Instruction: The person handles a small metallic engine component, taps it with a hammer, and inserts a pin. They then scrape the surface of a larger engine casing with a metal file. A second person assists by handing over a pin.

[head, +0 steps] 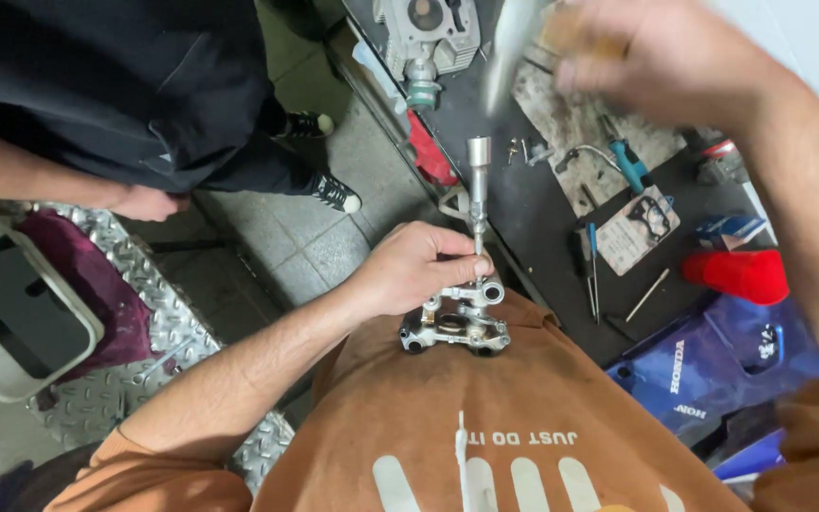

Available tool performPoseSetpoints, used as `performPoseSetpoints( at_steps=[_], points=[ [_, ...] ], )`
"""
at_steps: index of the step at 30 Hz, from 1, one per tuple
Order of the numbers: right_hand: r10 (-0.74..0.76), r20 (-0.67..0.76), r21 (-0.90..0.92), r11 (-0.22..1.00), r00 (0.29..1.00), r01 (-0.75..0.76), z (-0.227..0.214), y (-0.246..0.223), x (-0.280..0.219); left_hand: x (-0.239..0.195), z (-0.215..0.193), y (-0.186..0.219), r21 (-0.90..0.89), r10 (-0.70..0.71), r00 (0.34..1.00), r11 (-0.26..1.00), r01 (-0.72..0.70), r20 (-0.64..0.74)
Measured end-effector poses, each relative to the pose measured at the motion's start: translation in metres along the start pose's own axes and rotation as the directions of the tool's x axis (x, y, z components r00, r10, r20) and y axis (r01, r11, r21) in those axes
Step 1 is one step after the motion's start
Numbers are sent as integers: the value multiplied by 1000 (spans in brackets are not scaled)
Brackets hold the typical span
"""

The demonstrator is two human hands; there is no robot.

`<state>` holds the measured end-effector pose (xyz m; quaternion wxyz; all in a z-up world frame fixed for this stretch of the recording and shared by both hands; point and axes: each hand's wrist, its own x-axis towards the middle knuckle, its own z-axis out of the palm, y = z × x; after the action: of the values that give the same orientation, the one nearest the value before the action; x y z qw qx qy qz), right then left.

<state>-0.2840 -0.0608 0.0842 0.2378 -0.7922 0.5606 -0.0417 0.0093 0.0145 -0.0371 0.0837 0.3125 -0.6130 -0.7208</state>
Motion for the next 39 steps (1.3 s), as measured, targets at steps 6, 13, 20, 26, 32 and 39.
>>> performPoseSetpoints(
  at_steps=[6,13,20,26,32,39],
  points=[
    [53,-216,250,968,975,3,11,9,-9,4,-1,3,-22,3,1000,1000,-3,-12],
    [-49,-90,-47,998,995,45,3,11,-3,5,0,3,23,12,1000,1000,-12,2],
    [-106,-186,17,994,977,111,5,1,-3,10,0,-2,-17,37,999,999,-36,17],
    [-103,-94,-38,994,990,100,1,-12,-2,7,-4,7,53,26,1000,998,-26,0],
    [150,-266,383,923,952,-38,13,24,-13,14,1,-9,-29,70,997,997,-71,-36],
    [789,18,774,378,614,-508,107,-3,-61,18,-3,-25,-218,76,993,971,-95,-94]
  ],
)
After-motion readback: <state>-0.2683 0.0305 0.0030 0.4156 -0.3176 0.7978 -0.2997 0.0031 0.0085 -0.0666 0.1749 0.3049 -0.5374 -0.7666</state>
